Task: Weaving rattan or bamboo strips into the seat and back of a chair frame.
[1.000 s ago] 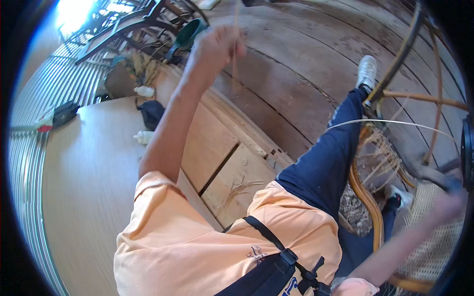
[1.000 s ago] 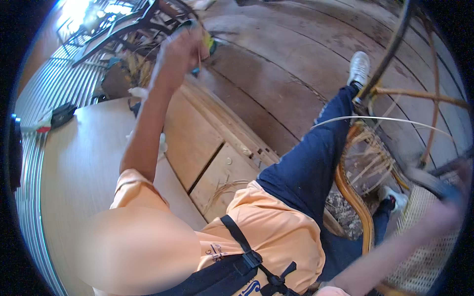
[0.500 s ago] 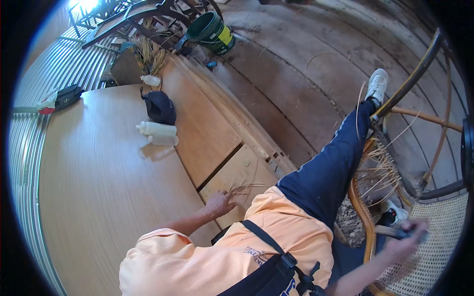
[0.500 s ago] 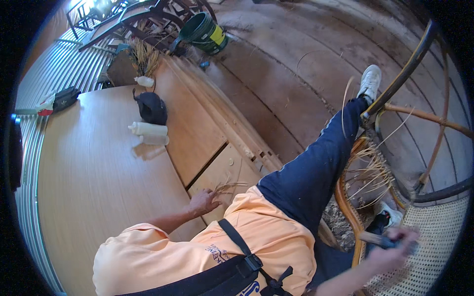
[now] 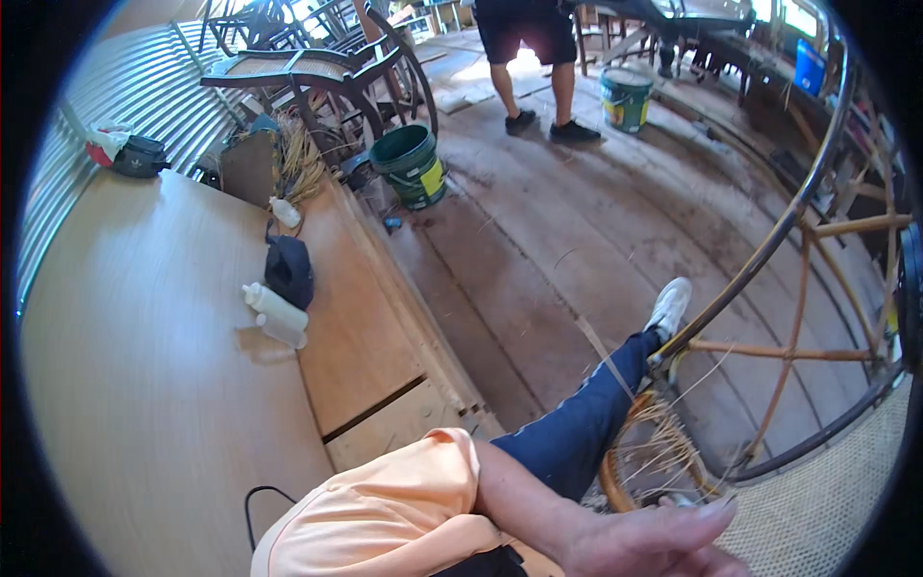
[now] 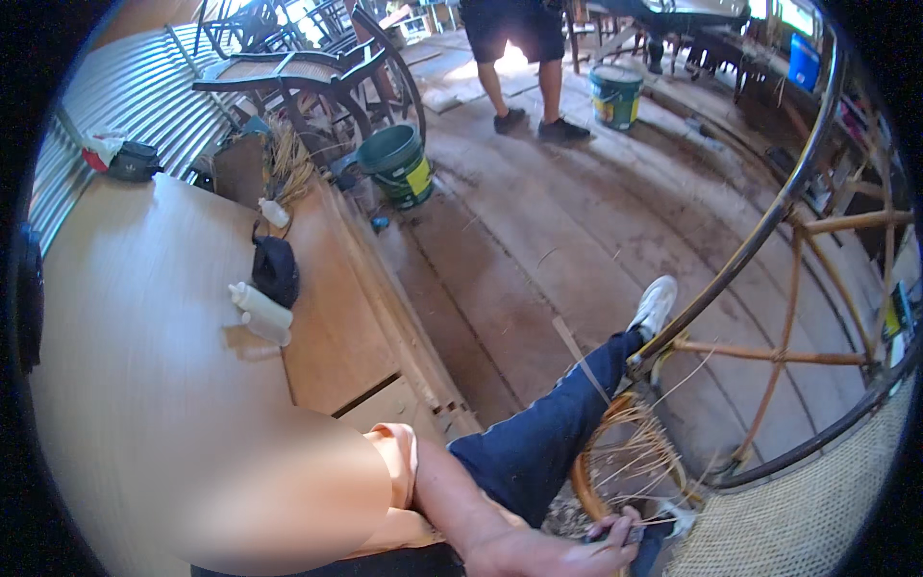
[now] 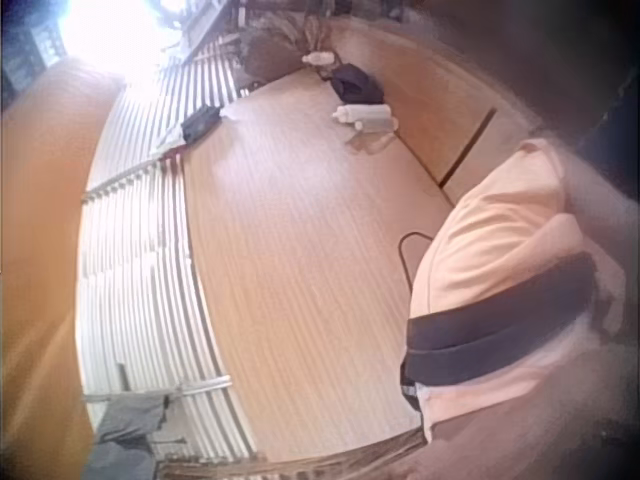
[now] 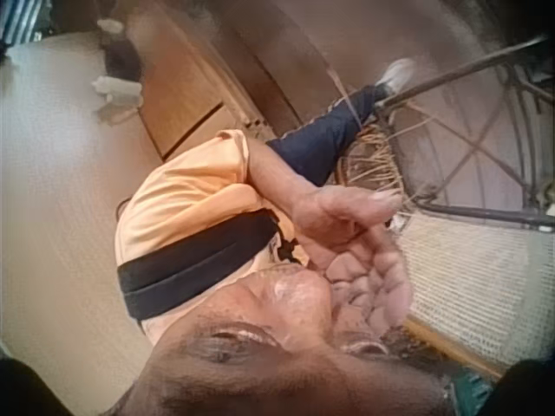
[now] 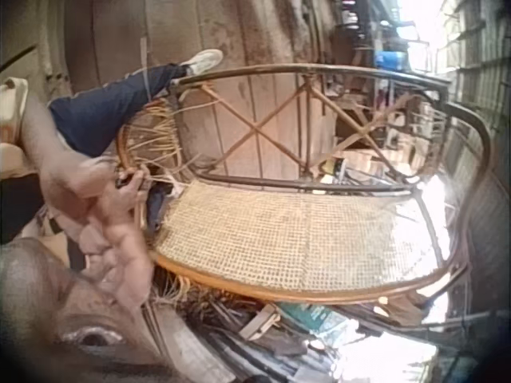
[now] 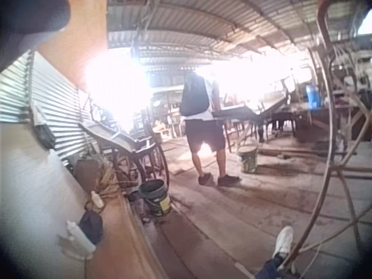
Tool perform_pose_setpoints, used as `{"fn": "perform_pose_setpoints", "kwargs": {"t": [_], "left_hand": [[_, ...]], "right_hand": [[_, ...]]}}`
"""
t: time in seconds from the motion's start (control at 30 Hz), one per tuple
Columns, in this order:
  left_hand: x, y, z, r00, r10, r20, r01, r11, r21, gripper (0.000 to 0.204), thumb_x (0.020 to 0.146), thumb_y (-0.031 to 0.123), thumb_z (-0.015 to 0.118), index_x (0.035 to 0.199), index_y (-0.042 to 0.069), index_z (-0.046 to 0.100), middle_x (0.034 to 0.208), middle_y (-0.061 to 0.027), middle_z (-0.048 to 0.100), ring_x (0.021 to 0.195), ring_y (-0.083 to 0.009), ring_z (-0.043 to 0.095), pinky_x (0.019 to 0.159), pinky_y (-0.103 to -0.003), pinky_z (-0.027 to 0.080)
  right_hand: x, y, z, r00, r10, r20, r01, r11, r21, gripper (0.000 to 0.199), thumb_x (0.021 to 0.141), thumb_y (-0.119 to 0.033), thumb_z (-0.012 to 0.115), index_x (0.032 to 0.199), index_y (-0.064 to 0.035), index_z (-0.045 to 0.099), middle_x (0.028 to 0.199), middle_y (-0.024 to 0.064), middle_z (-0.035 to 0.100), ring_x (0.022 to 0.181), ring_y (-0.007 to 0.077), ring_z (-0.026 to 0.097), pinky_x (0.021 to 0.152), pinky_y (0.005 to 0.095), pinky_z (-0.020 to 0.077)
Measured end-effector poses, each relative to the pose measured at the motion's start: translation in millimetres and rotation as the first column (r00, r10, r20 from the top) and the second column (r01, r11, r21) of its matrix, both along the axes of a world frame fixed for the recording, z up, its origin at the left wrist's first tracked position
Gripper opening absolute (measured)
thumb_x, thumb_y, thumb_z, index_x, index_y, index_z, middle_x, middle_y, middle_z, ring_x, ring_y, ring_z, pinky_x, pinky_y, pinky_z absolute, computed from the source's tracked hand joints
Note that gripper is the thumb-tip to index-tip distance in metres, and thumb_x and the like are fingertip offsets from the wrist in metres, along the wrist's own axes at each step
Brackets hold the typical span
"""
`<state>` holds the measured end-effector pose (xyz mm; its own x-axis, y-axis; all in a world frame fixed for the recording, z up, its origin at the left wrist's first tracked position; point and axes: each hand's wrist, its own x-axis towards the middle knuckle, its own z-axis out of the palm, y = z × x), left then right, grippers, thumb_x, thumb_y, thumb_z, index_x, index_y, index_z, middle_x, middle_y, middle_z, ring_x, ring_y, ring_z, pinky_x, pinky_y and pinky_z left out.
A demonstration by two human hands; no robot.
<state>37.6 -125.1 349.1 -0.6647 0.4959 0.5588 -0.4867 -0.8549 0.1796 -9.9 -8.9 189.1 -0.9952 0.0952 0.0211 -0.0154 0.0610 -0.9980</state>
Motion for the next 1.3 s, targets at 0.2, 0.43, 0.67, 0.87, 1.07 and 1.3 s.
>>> {"fn": "perform_pose_setpoints", "kwargs": {"t": [0.2,0.43,0.67,0.87,1.07,1.3], "left_hand": [[-13,-2,-10,0.937,-0.131,-0.324,0.109,0.99,-0.084,0.083,0.088,0.061,0.025,0.124,-0.014,0.032,0.12,-0.0242,0.047,0.112,-0.0282,0.049,0.096,-0.037,0.039],[-18,-3,9,0.986,-0.026,-0.163,0.03,0.999,0.018,0.086,0.084,0.065,0.032,0.119,-0.013,0.039,0.119,-0.0238,0.048,0.103,-0.0283,0.053,0.091,-0.037,0.044],[-31,-26,-34,0.734,0.42,-0.533,-0.676,0.523,-0.519,0.051,0.088,0.045,0.046,0.111,-0.001,0.05,0.093,-0.0119,0.059,0.086,-0.0197,0.057,0.076,-0.032,0.046],[-49,-21,-131,0.524,0.429,-0.736,-0.646,-0.363,-0.672,0.032,0.091,0.034,0.045,0.105,0.005,0.047,0.079,-0.0032,0.052,0.07,-0.0106,0.051,0.065,-0.025,0.043],[-34,-7,-102,0.559,0.515,-0.65,-0.557,-0.347,-0.754,0.018,0.087,0.022,0.053,0.095,0.008,0.062,0.082,-0.0107,0.06,0.075,-0.0224,0.058,0.067,-0.033,0.046],[-67,-61,-68,0.377,0.881,-0.288,-0.626,0.013,-0.78,0.028,0.093,0.023,0.047,0.114,0.005,0.048,0.075,0.0019,0.052,0.066,-0.0058,0.049,0.061,-0.022,0.044]], "right_hand": [[-2,59,-86,0.507,0.504,-0.699,0.126,0.759,0.639,0.043,0.087,-0.043,0.049,0.101,-0.0036,0.058,0.078,0.0129,0.059,0.073,0.0267,0.053,0.071,0.0379,0.0435],[7,49,-68,0.822,0.408,-0.398,-0.156,0.832,0.532,0.044,0.088,-0.039,0.049,0.107,-0.0005,0.055,0.084,0.013,0.059,0.075,0.0233,0.054,0.073,0.0345,0.0432],[-9,44,-48,0.917,0.394,0.064,-0.399,0.902,0.165,0.037,0.088,-0.029,0.053,0.109,0.0014,0.056,0.085,0.0117,0.059,0.074,0.0199,0.053,0.07,0.0322,0.0436],[-10,36,-47,0.909,0.38,0.17,-0.369,0.925,-0.091,0.036,0.09,-0.026,0.054,0.112,0.0027,0.056,0.101,0.0144,0.059,0.091,0.0197,0.053,0.077,0.0306,0.0425],[-14,29,-37,0.884,0.467,0.008,-0.463,0.876,0.136,0.039,0.089,-0.027,0.054,0.115,0.0021,0.054,0.104,0.0151,0.058,0.096,0.021,0.052,0.08,0.0311,0.0422],[6,79,-32,0.989,0.145,0.021,-0.147,0.967,0.209,0.037,0.092,-0.027,0.048,0.114,0.0031,0.05,0.09,0.0103,0.057,0.07,0.0162,0.053,0.059,0.0252,0.0433]]}}
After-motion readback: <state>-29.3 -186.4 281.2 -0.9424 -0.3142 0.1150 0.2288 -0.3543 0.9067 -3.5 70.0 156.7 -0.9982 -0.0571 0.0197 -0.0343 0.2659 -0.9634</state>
